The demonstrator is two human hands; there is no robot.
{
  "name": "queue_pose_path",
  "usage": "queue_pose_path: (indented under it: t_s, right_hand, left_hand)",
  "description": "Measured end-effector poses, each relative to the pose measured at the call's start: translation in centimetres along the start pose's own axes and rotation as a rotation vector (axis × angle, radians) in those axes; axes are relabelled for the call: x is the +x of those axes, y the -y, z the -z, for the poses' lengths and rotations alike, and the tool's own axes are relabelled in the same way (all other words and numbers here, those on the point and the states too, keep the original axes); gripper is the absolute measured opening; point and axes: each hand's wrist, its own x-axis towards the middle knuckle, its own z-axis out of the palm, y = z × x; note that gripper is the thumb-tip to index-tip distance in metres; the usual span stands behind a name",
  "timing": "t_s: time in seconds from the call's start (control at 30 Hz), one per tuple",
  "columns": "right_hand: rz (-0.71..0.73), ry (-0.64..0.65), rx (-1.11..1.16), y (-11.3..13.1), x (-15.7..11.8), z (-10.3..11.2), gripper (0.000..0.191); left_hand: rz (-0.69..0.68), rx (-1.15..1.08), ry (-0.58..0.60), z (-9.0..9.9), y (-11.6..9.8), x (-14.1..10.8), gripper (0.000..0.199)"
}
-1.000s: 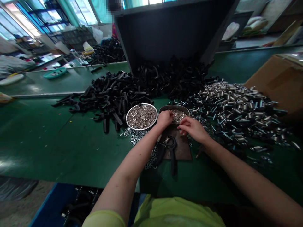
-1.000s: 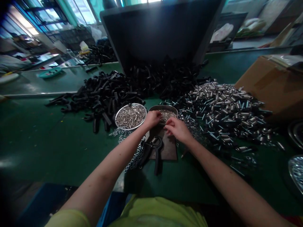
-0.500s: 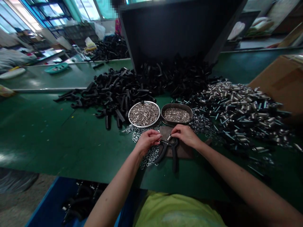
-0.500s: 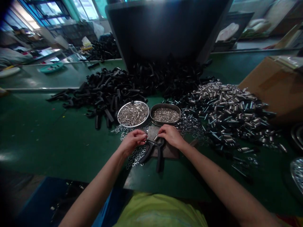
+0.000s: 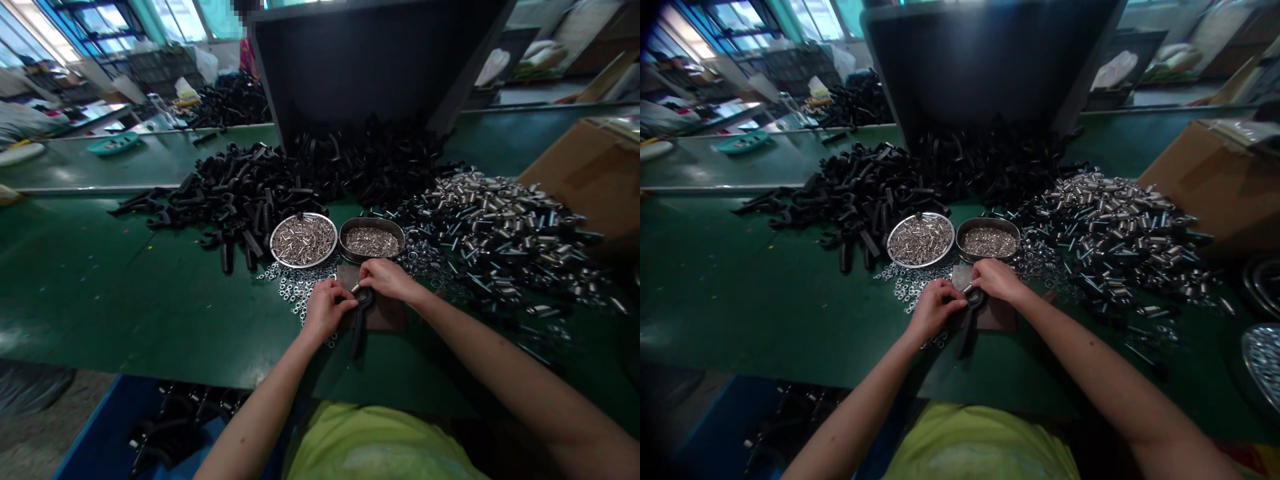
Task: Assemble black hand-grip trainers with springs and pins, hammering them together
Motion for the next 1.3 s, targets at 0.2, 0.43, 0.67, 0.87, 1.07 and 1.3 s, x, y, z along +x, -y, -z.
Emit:
queue_pose_path:
  t_s: [0.2, 0.43, 0.67, 0.87, 1.07, 1.3]
  right_hand:
    - [0.037, -0.002, -0.125, 0.7, -0.6, 0.2, 0.006]
    - [0.034, 0.060, -0.140, 0.2, 0.2, 0.1, 0.007]
    - [0.072, 0.035, -0.098, 0.3, -0.3, 0.3, 0.005]
    - [0.119, 0.035, 0.011, 0.0, 0.0, 0.4, 0.004]
    - [0.139, 0.045, 0.218, -0.4, -0.1, -0.5, 0.002]
    - [0.015, 0.041, 0.398, -1.7, 0.0, -2.4, 0.002]
  left_hand:
    - [-0.035, 0.060, 0.029, -0.2, -0.1, 0.2, 0.005]
    - [-0.025, 0.015, 0.119, -0.1, 0.1, 1.1, 0.006]
    - [0.019, -0.018, 0.122, 0.3, -0.9, 0.8, 0.006]
    - [0.035, -0.081, 0.122, -0.1, -0.1, 1.1, 0.008]
    - [0.077, -0.101, 0.124, -0.3, 0.4, 1.1, 0.011]
    - [-0.022, -0.028, 0.080, -0.4, 0.2, 0.8, 0.006]
